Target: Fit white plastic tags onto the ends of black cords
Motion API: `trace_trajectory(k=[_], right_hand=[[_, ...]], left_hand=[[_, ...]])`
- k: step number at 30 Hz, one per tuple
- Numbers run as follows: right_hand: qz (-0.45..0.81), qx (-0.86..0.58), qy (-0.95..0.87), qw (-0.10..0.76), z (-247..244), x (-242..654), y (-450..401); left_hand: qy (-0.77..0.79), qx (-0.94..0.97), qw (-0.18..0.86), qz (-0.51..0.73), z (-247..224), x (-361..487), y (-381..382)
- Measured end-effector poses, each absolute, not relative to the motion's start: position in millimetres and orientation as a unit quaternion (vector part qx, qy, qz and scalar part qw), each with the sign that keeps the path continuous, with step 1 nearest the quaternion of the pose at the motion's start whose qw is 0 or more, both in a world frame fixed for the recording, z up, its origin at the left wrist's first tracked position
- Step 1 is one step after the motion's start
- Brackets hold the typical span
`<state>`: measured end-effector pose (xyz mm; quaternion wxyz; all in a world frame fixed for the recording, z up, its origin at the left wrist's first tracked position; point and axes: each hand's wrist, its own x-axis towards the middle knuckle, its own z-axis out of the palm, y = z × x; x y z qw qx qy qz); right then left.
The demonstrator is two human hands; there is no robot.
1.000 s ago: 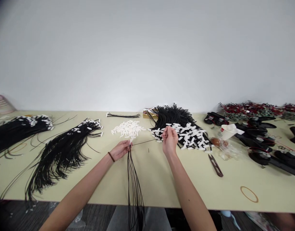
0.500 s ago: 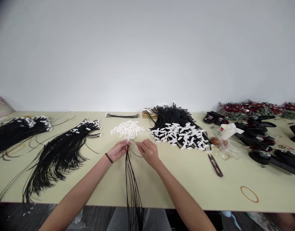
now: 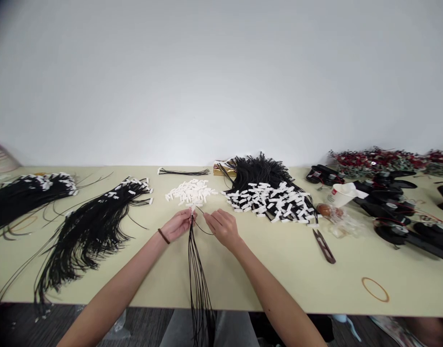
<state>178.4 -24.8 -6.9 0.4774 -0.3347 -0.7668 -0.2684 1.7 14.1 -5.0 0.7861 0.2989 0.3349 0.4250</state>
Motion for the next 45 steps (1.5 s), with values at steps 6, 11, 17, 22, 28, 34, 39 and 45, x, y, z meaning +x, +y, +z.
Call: trace_trajectory(k=[6,11,17,22,28,34,39,45], right_hand=[[-0.276,-0.328,-0.767,0.478,-5.0,177.9,-25.1],[-0.278,-0.329,-0.765,0.479,-1.8,176.7,-26.5],[-0.278,-0.338,-0.755,0.489,-2.2,176.2,-26.7],[-0.274,-0.342,-0.753,0.491,-3.0,176.0,-26.8],[-0.254,-0.341,-0.752,0.505,-2.7,176.1,-26.8],[-0.271,-0.353,-0.748,0.493,-3.7,176.1,-26.6],[-0.274,-0.356,-0.743,0.496,-3.5,175.6,-26.4],[-0.267,-0.357,-0.741,0.502,-3.5,174.6,-26.6]], left_hand=[[0.332,0.306,0.784,0.425,-6.0,1.3,13.8],[0.332,0.313,0.781,0.427,-6.3,1.3,14.2],[0.328,0.321,0.780,0.425,-7.0,1.3,14.6],[0.330,0.330,0.772,0.431,-8.9,0.9,15.3],[0.330,0.329,0.771,0.434,-8.7,1.2,15.1],[0.331,0.335,0.769,0.432,-8.6,0.7,15.3],[0.325,0.344,0.768,0.432,-9.3,0.2,15.4],[0.324,0.350,0.762,0.438,-10.1,0.3,15.8]])
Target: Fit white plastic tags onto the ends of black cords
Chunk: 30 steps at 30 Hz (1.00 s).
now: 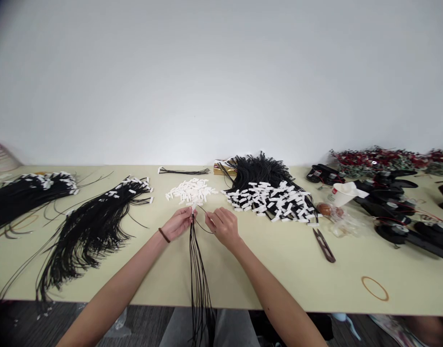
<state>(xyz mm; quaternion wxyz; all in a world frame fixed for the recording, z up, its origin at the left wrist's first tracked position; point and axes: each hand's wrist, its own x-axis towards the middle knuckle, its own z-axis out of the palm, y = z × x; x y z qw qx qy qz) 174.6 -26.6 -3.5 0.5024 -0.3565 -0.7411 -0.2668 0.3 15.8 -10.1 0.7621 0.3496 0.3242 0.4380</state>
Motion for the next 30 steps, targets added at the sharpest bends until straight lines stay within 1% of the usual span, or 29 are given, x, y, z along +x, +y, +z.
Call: trace_trajectory(k=[10,30], right_hand=[[-0.283,-0.365,-0.737,0.492,-4.0,173.1,-27.3],[-0.249,-0.353,-0.781,0.451,-6.8,174.5,-25.9]], left_hand=[[0.326,0.348,0.760,0.443,-8.8,0.8,15.0],[0.324,0.344,0.760,0.447,-11.8,-0.5,18.6]])
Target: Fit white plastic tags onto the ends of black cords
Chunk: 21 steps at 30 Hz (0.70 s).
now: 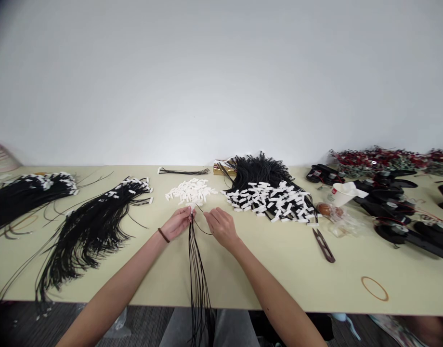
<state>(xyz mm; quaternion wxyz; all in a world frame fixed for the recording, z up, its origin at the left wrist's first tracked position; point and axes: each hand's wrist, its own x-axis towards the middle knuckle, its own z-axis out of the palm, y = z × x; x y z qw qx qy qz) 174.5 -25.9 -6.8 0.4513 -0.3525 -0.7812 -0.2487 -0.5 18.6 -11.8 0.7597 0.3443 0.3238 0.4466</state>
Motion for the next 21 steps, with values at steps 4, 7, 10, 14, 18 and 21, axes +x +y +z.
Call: trace_trajectory(k=[4,7,10,14,18,21], right_hand=[[-0.257,-0.351,-0.781,0.448,-5.3,174.4,-26.2],[-0.267,-0.349,-0.781,0.444,-3.7,174.1,-26.7],[-0.273,-0.350,-0.779,0.443,-2.5,174.1,-27.0],[-0.277,-0.346,-0.779,0.444,-2.3,174.9,-26.7],[-0.263,-0.350,-0.776,0.453,-4.8,175.0,-25.8],[-0.235,-0.366,-0.775,0.459,-6.9,173.5,-25.7]], left_hand=[[0.324,0.344,0.759,0.447,-11.1,-0.5,18.2],[0.324,0.347,0.757,0.449,-9.9,-0.4,17.3],[0.330,0.351,0.752,0.449,-9.3,-0.3,16.8],[0.335,0.362,0.746,0.448,-9.5,-0.4,16.7],[0.337,0.377,0.741,0.443,-8.9,-0.9,16.5],[0.342,0.392,0.733,0.438,-8.6,-1.4,16.2]])
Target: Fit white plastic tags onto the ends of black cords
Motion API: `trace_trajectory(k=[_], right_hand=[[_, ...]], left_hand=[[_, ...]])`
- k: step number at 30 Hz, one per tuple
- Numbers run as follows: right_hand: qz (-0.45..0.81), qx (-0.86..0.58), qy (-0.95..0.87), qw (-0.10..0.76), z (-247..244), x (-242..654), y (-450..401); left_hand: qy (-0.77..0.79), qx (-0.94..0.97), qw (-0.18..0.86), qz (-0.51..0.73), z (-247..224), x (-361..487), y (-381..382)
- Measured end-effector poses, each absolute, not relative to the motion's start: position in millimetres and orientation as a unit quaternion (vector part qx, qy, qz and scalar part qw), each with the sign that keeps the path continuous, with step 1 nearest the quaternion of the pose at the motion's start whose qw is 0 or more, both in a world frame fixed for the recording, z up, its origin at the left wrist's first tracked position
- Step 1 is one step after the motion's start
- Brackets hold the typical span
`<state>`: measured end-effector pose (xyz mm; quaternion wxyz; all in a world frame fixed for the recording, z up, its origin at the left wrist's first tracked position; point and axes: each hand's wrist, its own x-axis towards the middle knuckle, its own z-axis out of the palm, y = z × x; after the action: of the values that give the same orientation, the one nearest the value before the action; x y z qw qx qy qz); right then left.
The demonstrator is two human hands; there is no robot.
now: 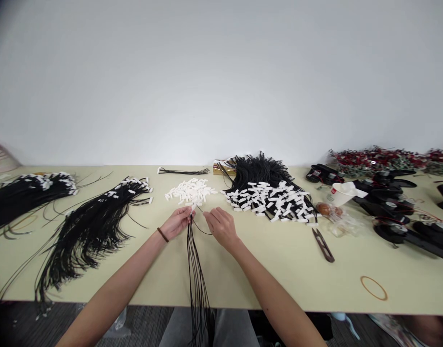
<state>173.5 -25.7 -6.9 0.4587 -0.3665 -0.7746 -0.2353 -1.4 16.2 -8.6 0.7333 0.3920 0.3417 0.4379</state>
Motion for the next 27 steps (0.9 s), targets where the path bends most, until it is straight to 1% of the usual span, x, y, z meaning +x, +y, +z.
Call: trace_trajectory(k=[11,19,27], right_hand=[[-0.123,-0.442,-0.772,0.440,-9.5,165.9,-26.7],[0.020,-0.400,-0.799,0.449,-12.7,165.5,-26.5],[0.042,-0.387,-0.803,0.451,-15.9,167.4,-22.4]], left_hand=[[0.338,0.479,0.719,0.372,-12.5,-1.9,13.4],[0.348,0.493,0.715,0.353,-9.3,-0.6,9.7],[0.344,0.491,0.717,0.356,-7.3,0.0,8.4]])
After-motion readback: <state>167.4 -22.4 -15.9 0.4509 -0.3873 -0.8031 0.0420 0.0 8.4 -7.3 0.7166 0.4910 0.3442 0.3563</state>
